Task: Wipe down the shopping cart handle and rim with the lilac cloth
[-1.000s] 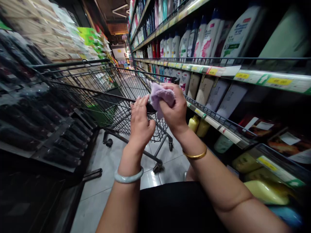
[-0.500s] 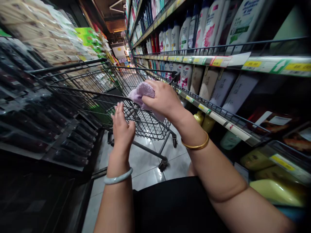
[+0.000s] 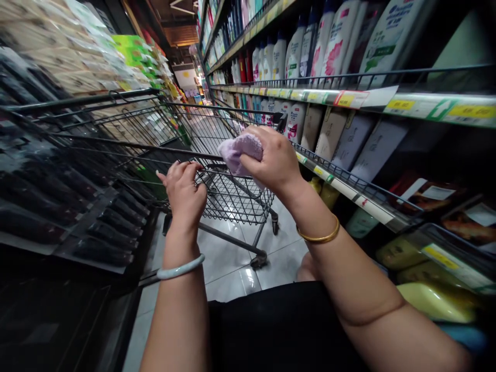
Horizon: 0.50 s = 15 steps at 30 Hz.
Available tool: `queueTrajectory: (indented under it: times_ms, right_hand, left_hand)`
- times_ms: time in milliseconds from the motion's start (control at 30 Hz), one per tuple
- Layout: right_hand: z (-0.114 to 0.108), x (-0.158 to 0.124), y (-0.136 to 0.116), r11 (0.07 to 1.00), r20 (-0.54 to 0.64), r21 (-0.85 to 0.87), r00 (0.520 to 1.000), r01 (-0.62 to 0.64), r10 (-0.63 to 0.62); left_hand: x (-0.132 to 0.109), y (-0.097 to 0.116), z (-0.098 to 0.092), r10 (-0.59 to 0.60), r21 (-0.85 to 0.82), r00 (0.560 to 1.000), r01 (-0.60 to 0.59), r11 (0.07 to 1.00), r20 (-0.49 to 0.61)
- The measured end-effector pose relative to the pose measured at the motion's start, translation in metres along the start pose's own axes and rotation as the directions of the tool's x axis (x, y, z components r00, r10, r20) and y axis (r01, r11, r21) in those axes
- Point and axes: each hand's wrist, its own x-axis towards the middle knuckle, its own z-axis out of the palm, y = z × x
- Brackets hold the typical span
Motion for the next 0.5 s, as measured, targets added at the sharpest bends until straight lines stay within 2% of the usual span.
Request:
queueTrajectory:
  times_ms: [333,500]
  right_hand:
    - [-0.014,-0.013,0.025,0.985,-0.093,-0.078,0.985,-0.152,0.145]
    - [-0.020,-0.018,0.015,0.950,-0.207,-0.093,0.939,-0.298,0.275]
  left_hand:
    - [-0.013,0.025,-0.010,0.062,-0.026,0.984,-0.058,0.998,0.165]
    - [-0.020,0.042,-0.009,0.114,-0.008,0.965,-0.116,0.993,0.236]
